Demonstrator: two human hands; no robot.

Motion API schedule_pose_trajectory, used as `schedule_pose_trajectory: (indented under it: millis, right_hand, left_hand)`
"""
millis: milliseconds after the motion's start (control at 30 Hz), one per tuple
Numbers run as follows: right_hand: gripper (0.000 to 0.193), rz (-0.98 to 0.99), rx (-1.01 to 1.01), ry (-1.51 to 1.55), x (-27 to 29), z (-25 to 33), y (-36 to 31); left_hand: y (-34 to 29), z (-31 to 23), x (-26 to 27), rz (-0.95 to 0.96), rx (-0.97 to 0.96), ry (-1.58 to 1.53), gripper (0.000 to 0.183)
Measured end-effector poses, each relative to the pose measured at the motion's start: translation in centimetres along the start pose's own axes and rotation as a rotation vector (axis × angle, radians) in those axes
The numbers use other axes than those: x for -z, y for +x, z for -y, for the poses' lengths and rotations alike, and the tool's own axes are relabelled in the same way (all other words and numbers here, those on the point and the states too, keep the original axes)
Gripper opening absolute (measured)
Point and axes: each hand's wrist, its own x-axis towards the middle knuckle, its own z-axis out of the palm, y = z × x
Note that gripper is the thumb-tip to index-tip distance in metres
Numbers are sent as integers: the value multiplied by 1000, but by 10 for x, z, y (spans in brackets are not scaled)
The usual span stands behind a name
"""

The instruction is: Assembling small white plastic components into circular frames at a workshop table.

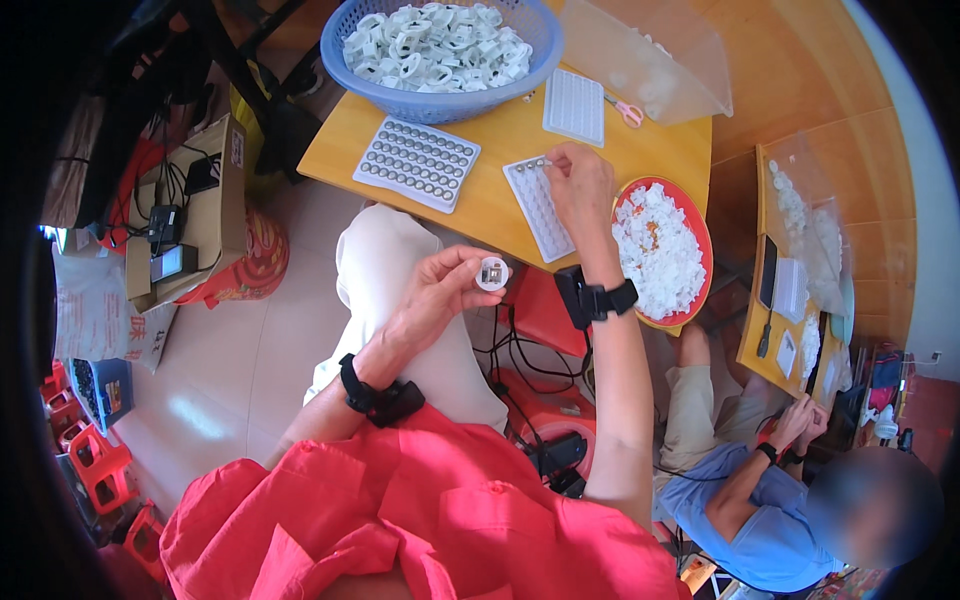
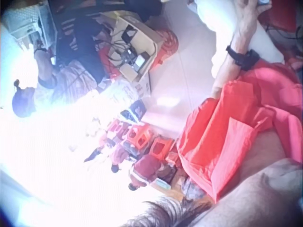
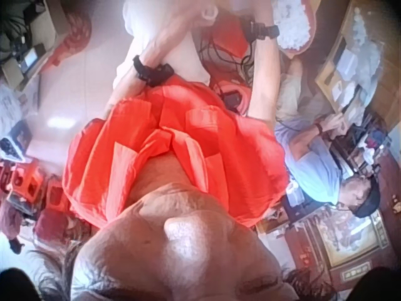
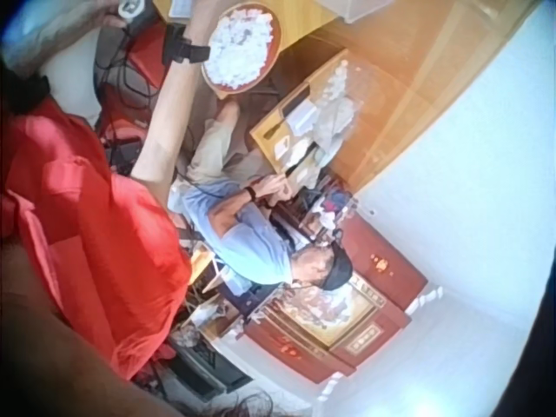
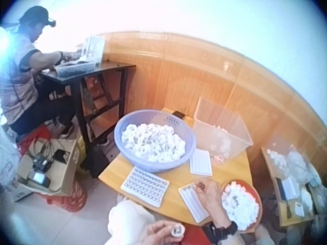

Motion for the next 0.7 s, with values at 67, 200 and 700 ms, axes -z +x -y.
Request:
schedule_pose_trajectory:
  millis: [67,200,700]
  right_hand:
    - [11,-12,9,16,-9,-6,6]
    - [12,82,20,1,-18,-10,9]
    - [10,230,136,31,-15,-19,24]
  left_hand:
    - [-1,0,2,2,-5,-6,22]
    - [-2,-1,6,41,-13,-28,23]
    - [-2,1,7,68,-2,-47,24]
